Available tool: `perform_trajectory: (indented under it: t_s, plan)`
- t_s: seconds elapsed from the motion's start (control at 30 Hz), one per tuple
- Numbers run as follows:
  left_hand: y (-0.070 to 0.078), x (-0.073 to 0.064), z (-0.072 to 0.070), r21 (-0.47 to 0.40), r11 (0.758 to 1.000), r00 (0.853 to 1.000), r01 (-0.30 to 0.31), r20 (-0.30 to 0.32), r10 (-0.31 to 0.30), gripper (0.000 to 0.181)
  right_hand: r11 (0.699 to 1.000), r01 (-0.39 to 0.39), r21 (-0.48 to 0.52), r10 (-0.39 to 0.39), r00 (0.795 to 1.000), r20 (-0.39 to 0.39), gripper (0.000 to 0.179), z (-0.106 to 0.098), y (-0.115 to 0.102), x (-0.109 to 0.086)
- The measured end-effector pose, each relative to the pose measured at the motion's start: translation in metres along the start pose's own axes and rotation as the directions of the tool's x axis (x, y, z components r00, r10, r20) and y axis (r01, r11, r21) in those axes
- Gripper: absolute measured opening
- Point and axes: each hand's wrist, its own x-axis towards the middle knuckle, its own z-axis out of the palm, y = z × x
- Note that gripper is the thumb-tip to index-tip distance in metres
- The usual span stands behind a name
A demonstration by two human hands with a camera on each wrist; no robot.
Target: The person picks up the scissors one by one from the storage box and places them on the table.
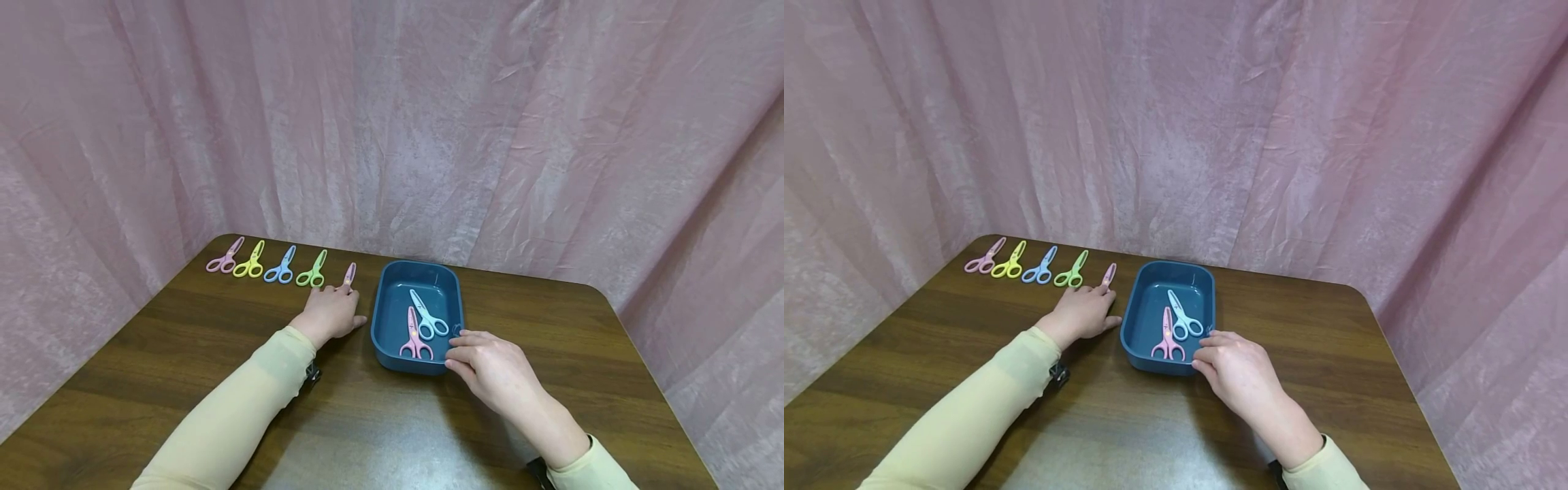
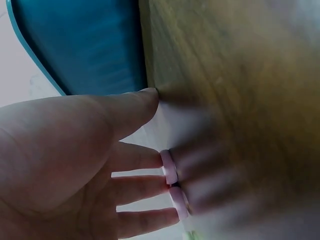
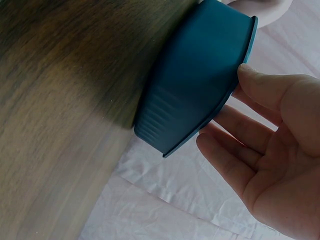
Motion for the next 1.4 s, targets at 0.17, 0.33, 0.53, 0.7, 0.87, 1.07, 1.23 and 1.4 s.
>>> perform_trajectory:
  t_s: [0.17, 0.33, 0.53, 0.7, 0.87, 1.07, 1.23, 1.4]
  plan:
    - [-0.001, 0.004, -0.001, -0.010, 1.000, 1.000, 0.008, -0.007, -0.008, 0.066, 1.000, -0.001, -0.001, 0.001, 1.000, 0.002, 0.016, -0.001, 0.000, 0.000]
    - [-0.002, 0.008, -0.002, -0.006, 1.000, 1.000, 0.018, -0.001, -0.018, 0.067, 1.000, -0.002, 0.001, 0.002, 1.000, 0.001, 0.015, -0.001, -0.001, 0.000]
    - [-0.003, 0.012, -0.003, -0.006, 1.000, 1.000, 0.027, 0.005, -0.027, 0.067, 1.000, -0.002, 0.002, 0.002, 1.000, 0.001, 0.016, 0.000, 0.000, 0.000]
    - [-0.004, 0.014, -0.005, -0.018, 0.999, 0.999, 0.036, 0.010, -0.036, 0.069, 1.000, 0.003, 0.001, -0.003, 1.000, 0.000, 0.015, 0.000, 0.000, 0.000]
    - [-0.006, 0.016, -0.005, -0.034, 0.998, 0.999, 0.050, 0.015, -0.049, 0.071, 1.000, 0.005, -0.005, -0.005, 1.000, -0.004, 0.015, 0.000, 0.000, 0.000]
    - [-0.007, 0.018, -0.003, -0.038, 0.998, 0.998, 0.053, 0.020, -0.052, 0.072, 1.000, 0.002, -0.006, -0.002, 1.000, -0.003, 0.016, -0.001, -0.001, 0.000]
    - [-0.008, 0.019, -0.001, -0.043, 0.998, 0.999, 0.052, 0.013, -0.052, 0.073, 1.000, 0.000, -0.005, 0.000, 1.000, -0.005, 0.016, -0.001, -0.001, 0.000]
    - [-0.010, 0.020, 0.003, -0.041, 0.998, 0.999, 0.050, -0.001, -0.050, 0.073, 1.000, 0.000, -0.005, 0.000, 1.000, -0.004, 0.016, -0.001, -0.001, 0.000]
